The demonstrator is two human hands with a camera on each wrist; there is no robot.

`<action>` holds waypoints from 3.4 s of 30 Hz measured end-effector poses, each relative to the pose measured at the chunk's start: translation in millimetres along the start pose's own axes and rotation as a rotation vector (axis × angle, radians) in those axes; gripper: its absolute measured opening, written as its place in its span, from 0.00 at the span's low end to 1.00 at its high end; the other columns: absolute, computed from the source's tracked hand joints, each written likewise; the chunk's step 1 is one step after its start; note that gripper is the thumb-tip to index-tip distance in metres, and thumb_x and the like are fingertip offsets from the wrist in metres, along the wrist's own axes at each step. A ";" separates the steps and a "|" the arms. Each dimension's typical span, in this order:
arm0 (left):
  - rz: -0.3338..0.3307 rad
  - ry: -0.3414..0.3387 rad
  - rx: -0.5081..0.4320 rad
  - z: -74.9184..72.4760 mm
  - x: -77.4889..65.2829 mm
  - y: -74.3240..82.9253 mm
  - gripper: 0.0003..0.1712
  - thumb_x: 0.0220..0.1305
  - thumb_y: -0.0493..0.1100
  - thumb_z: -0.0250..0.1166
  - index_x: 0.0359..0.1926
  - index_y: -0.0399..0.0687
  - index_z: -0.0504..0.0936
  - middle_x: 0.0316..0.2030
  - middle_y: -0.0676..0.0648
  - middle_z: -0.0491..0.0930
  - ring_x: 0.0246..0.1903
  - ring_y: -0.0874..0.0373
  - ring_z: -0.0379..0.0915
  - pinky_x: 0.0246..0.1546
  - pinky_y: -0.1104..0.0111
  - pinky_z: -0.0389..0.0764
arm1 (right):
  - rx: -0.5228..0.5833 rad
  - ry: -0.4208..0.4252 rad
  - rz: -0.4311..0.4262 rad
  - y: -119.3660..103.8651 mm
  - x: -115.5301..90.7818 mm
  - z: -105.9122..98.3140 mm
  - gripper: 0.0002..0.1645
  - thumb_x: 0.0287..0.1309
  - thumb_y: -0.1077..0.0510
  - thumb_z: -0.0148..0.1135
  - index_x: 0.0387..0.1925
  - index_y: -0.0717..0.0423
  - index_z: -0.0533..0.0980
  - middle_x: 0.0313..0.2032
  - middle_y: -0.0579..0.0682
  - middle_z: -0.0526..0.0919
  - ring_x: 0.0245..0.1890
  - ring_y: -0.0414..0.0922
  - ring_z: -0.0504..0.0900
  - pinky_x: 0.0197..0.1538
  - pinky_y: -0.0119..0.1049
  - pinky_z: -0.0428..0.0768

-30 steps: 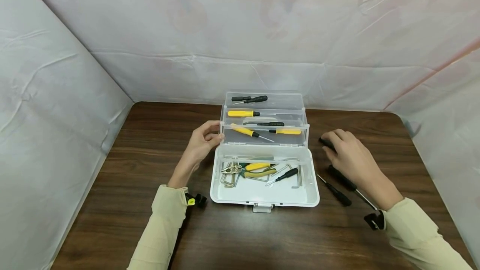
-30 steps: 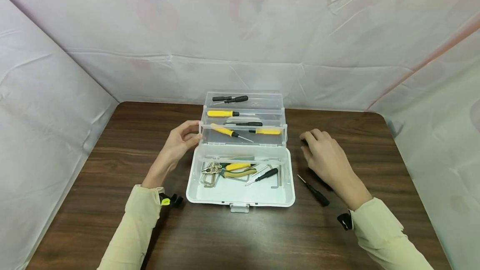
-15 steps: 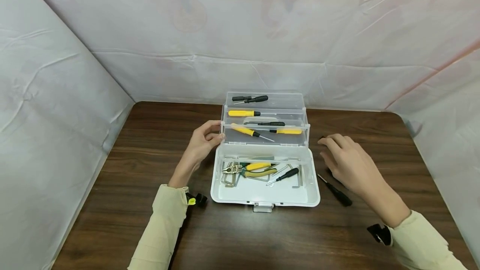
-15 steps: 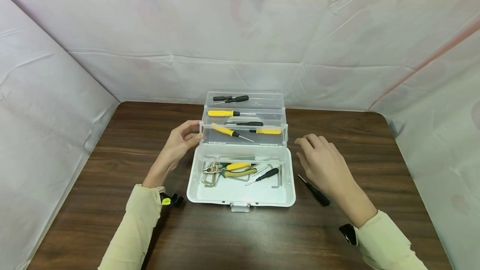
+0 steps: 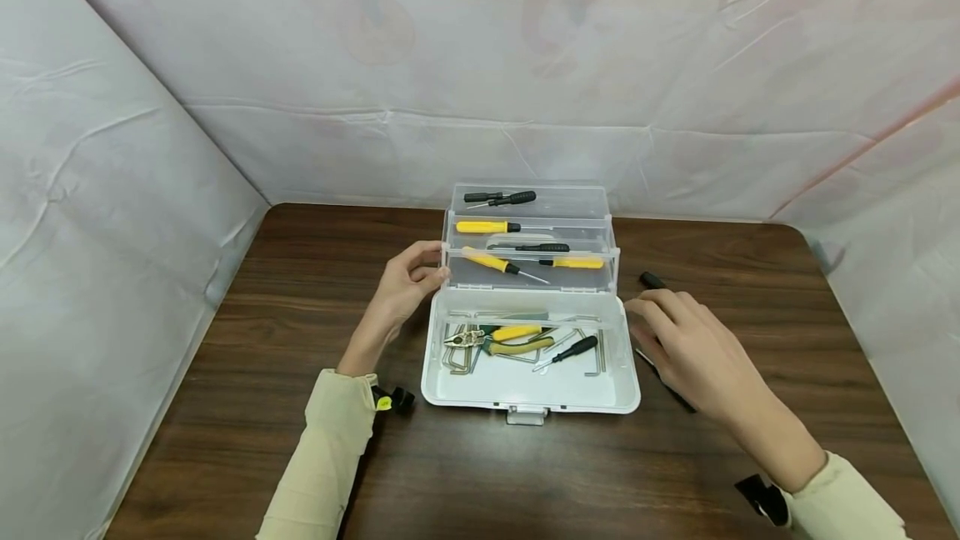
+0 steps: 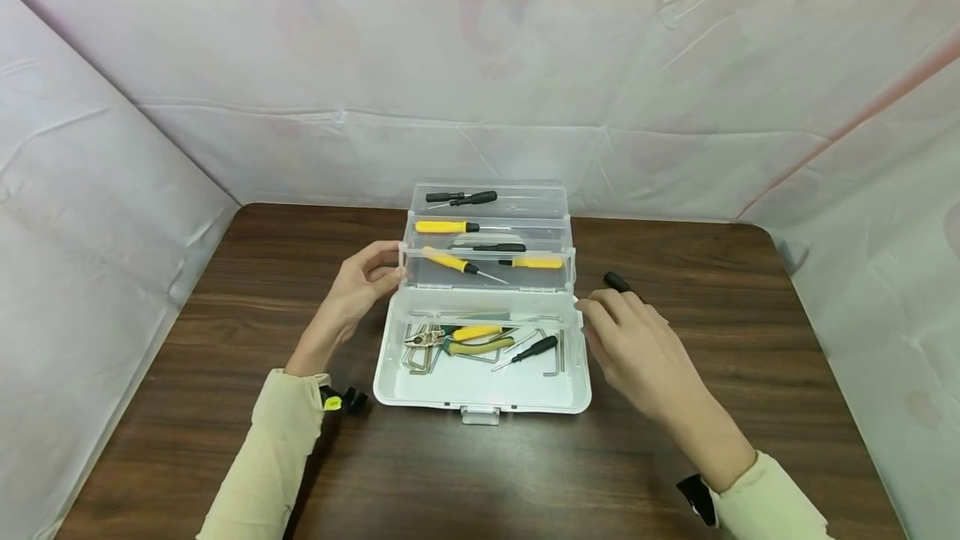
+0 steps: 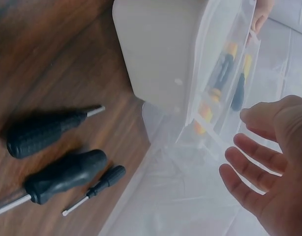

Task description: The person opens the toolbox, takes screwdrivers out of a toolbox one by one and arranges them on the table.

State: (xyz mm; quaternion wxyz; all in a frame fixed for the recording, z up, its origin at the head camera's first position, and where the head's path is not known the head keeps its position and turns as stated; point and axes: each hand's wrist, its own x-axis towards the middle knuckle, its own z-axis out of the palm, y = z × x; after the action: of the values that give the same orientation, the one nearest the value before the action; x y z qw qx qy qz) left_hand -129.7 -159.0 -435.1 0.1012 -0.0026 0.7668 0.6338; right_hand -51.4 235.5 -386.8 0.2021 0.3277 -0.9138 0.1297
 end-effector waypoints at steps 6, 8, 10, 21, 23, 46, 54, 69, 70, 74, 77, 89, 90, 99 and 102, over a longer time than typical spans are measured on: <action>0.011 -0.003 -0.015 0.2 -0.2 -0.4 0.28 0.74 0.35 0.64 0.72 0.49 0.73 0.64 0.37 0.76 0.49 0.59 0.82 0.50 0.66 0.83 | 0.013 0.004 -0.040 -6.4 -4.6 7.7 0.28 0.83 0.46 0.39 0.51 0.60 0.81 0.48 0.54 0.84 0.44 0.53 0.83 0.45 0.49 0.82; 0.013 -0.002 -0.017 0.2 -0.2 -0.8 0.28 0.74 0.35 0.64 0.72 0.49 0.73 0.64 0.37 0.76 0.49 0.60 0.82 0.49 0.67 0.83 | 0.018 -0.004 -0.047 -8.9 -5.5 10.2 0.30 0.83 0.45 0.37 0.52 0.60 0.81 0.48 0.54 0.83 0.45 0.53 0.83 0.46 0.49 0.82; 0.013 0.000 -0.015 0.1 -0.2 -0.9 0.28 0.74 0.35 0.64 0.72 0.49 0.73 0.63 0.37 0.76 0.49 0.60 0.82 0.49 0.67 0.83 | 0.019 -0.014 -0.052 -11.6 -6.3 12.6 0.32 0.84 0.44 0.35 0.52 0.60 0.81 0.48 0.54 0.83 0.46 0.53 0.83 0.46 0.49 0.83; 0.016 0.002 -0.019 0.4 0.1 -1.6 0.28 0.74 0.34 0.64 0.72 0.49 0.73 0.63 0.37 0.76 0.49 0.60 0.82 0.48 0.69 0.83 | 0.034 -0.065 -0.070 -23.6 -7.5 22.4 0.14 0.69 0.58 0.62 0.53 0.57 0.80 0.49 0.51 0.83 0.48 0.50 0.83 0.45 0.46 0.85; 0.015 0.004 -0.018 0.4 0.0 -1.6 0.28 0.74 0.34 0.64 0.72 0.49 0.74 0.63 0.37 0.77 0.49 0.59 0.82 0.47 0.69 0.83 | 0.041 -0.068 -0.077 -25.9 -7.5 24.3 0.18 0.62 0.62 0.69 0.53 0.57 0.80 0.48 0.51 0.83 0.48 0.49 0.84 0.45 0.46 0.85; 0.016 -0.001 -0.006 -0.4 0.7 -0.1 0.27 0.74 0.36 0.64 0.72 0.50 0.74 0.64 0.38 0.77 0.52 0.55 0.82 0.52 0.61 0.84 | 0.074 -0.136 -0.113 -32.7 -5.6 47.7 0.23 0.54 0.64 0.77 0.53 0.54 0.82 0.50 0.51 0.86 0.50 0.49 0.86 0.47 0.44 0.87; 0.014 -0.002 0.006 -1.2 2.0 -0.9 0.28 0.75 0.36 0.64 0.72 0.51 0.73 0.64 0.38 0.76 0.52 0.56 0.82 0.53 0.59 0.84 | 0.027 -0.214 -0.131 -36.1 -2.2 56.4 0.18 0.60 0.65 0.73 0.52 0.54 0.82 0.49 0.51 0.86 0.52 0.50 0.86 0.50 0.45 0.87; 0.011 -0.003 0.005 -2.0 0.6 -1.9 0.28 0.75 0.36 0.64 0.72 0.51 0.73 0.63 0.38 0.77 0.48 0.60 0.82 0.49 0.67 0.83 | -0.081 -0.369 -0.140 -42.0 8.5 62.9 0.27 0.49 0.74 0.76 0.51 0.54 0.82 0.48 0.51 0.86 0.49 0.51 0.87 0.48 0.45 0.88; 0.011 -0.004 0.003 -1.8 0.5 -1.6 0.28 0.75 0.36 0.64 0.72 0.51 0.73 0.63 0.38 0.77 0.48 0.60 0.82 0.48 0.67 0.83 | -0.086 -0.375 -0.141 -42.6 9.1 63.2 0.27 0.49 0.74 0.76 0.51 0.54 0.82 0.48 0.51 0.87 0.49 0.51 0.87 0.47 0.45 0.88; 0.012 -0.003 0.006 -1.5 0.5 -2.1 0.27 0.75 0.36 0.64 0.72 0.50 0.73 0.63 0.38 0.77 0.48 0.61 0.82 0.48 0.69 0.83 | -0.106 -0.406 -0.137 -44.9 11.5 64.0 0.25 0.50 0.74 0.75 0.49 0.54 0.82 0.46 0.51 0.86 0.47 0.50 0.87 0.45 0.45 0.87; 0.012 -0.001 0.010 -1.0 0.4 -2.0 0.27 0.75 0.36 0.64 0.72 0.50 0.74 0.63 0.38 0.77 0.49 0.60 0.82 0.48 0.68 0.83 | -0.117 -0.430 -0.132 -45.9 12.7 65.1 0.24 0.51 0.73 0.75 0.49 0.54 0.82 0.45 0.51 0.86 0.46 0.50 0.87 0.43 0.44 0.87; 0.012 -0.004 0.004 -0.4 0.0 -1.3 0.28 0.75 0.35 0.64 0.73 0.50 0.73 0.63 0.37 0.77 0.51 0.59 0.82 0.51 0.66 0.84 | -0.123 -0.427 -0.153 -45.8 13.1 67.1 0.18 0.48 0.73 0.77 0.40 0.56 0.84 0.40 0.52 0.85 0.42 0.48 0.84 0.39 0.41 0.85; 0.011 -0.004 0.000 -0.4 0.1 -1.4 0.28 0.75 0.35 0.64 0.73 0.50 0.73 0.63 0.37 0.77 0.50 0.59 0.82 0.50 0.66 0.84 | -0.119 -0.430 -0.149 -45.9 13.1 67.4 0.17 0.48 0.73 0.77 0.39 0.56 0.84 0.40 0.52 0.85 0.41 0.48 0.83 0.38 0.40 0.84; 0.007 -0.003 -0.010 -0.1 0.8 -3.2 0.28 0.75 0.34 0.63 0.73 0.49 0.73 0.63 0.36 0.77 0.50 0.59 0.82 0.52 0.64 0.85 | -0.115 -0.441 -0.124 -46.7 14.2 69.2 0.13 0.53 0.72 0.74 0.37 0.54 0.83 0.37 0.50 0.84 0.39 0.47 0.82 0.36 0.41 0.82; 0.004 -0.005 -0.010 0.0 0.9 -2.8 0.28 0.75 0.34 0.63 0.73 0.49 0.73 0.63 0.37 0.77 0.51 0.59 0.82 0.53 0.62 0.85 | -0.122 -0.456 -0.119 -46.9 14.8 68.7 0.13 0.53 0.71 0.73 0.37 0.53 0.84 0.37 0.50 0.84 0.38 0.47 0.81 0.35 0.41 0.82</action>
State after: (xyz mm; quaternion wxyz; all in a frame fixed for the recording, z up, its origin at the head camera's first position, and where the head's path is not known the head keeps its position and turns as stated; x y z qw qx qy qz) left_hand -130.2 -159.5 -438.0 0.1016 -0.0001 0.7633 0.6380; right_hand -50.9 166.8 -435.9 0.0173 0.3891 -0.9209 -0.0151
